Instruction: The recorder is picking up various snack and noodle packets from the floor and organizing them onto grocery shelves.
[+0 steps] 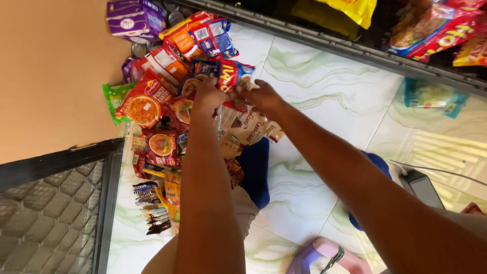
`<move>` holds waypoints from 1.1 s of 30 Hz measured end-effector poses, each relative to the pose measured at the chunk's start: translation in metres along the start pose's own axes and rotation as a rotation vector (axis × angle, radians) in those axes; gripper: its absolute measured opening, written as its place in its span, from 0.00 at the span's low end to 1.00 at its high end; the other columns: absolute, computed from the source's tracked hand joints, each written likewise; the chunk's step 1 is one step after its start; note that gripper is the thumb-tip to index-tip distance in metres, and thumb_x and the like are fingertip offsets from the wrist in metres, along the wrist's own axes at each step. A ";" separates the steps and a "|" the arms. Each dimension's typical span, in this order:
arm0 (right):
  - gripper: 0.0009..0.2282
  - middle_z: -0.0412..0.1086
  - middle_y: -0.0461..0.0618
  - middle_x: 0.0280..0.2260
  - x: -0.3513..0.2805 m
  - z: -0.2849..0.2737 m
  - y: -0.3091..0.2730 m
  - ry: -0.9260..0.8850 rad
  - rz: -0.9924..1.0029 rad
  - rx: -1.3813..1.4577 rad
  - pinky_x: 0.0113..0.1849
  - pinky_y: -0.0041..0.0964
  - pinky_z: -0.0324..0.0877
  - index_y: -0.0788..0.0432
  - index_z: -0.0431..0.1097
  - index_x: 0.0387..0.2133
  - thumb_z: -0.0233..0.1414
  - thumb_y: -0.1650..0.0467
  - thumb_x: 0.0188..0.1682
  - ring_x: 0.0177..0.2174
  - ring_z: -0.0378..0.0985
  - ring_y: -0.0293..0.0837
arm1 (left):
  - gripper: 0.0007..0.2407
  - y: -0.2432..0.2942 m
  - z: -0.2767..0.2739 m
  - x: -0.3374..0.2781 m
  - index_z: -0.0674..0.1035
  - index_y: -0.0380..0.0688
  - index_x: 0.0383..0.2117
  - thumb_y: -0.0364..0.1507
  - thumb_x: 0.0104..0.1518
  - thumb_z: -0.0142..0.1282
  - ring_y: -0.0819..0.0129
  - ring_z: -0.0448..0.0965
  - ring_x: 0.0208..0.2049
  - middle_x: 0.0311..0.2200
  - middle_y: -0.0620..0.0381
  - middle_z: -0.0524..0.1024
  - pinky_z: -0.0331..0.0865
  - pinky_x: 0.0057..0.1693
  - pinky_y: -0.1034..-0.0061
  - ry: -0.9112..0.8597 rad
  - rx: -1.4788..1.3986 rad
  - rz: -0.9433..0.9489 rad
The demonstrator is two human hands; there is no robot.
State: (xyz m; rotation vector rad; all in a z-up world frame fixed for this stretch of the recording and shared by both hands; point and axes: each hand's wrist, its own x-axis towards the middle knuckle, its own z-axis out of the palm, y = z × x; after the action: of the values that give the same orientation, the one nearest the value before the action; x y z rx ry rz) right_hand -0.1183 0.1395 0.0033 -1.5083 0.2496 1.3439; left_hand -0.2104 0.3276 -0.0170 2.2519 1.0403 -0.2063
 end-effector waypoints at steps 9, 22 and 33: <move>0.24 0.74 0.47 0.45 -0.051 -0.122 -0.102 -0.068 -0.309 -0.278 0.36 0.53 0.82 0.55 0.64 0.53 0.64 0.69 0.42 0.45 0.79 0.47 | 0.22 0.126 0.005 -0.026 0.76 0.40 0.50 0.26 0.47 0.71 0.72 0.82 0.41 0.42 0.59 0.82 0.75 0.50 0.73 -0.481 -0.756 0.142; 0.17 0.76 0.46 0.40 -0.120 -0.235 -0.056 0.193 -0.320 -0.162 0.36 0.44 0.78 0.58 0.68 0.46 0.63 0.71 0.44 0.39 0.80 0.44 | 0.18 0.245 0.109 -0.074 0.73 0.41 0.52 0.31 0.59 0.63 0.72 0.80 0.41 0.41 0.58 0.81 0.74 0.48 0.74 -0.396 -0.887 0.158; 0.12 0.68 0.43 0.33 -0.154 -0.310 -0.010 0.529 -0.903 -0.005 0.40 0.28 0.74 0.63 0.61 0.36 0.61 0.76 0.53 0.37 0.77 0.33 | 0.21 0.319 0.181 -0.105 0.70 0.39 0.53 0.25 0.55 0.66 0.72 0.79 0.44 0.43 0.55 0.80 0.75 0.49 0.76 -0.240 -0.925 0.413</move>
State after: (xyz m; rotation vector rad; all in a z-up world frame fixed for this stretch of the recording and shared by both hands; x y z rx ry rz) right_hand 0.0210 -0.1686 0.0779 -1.6559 -0.1131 0.2276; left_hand -0.0270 -0.0022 0.0378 1.4847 0.3816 0.1583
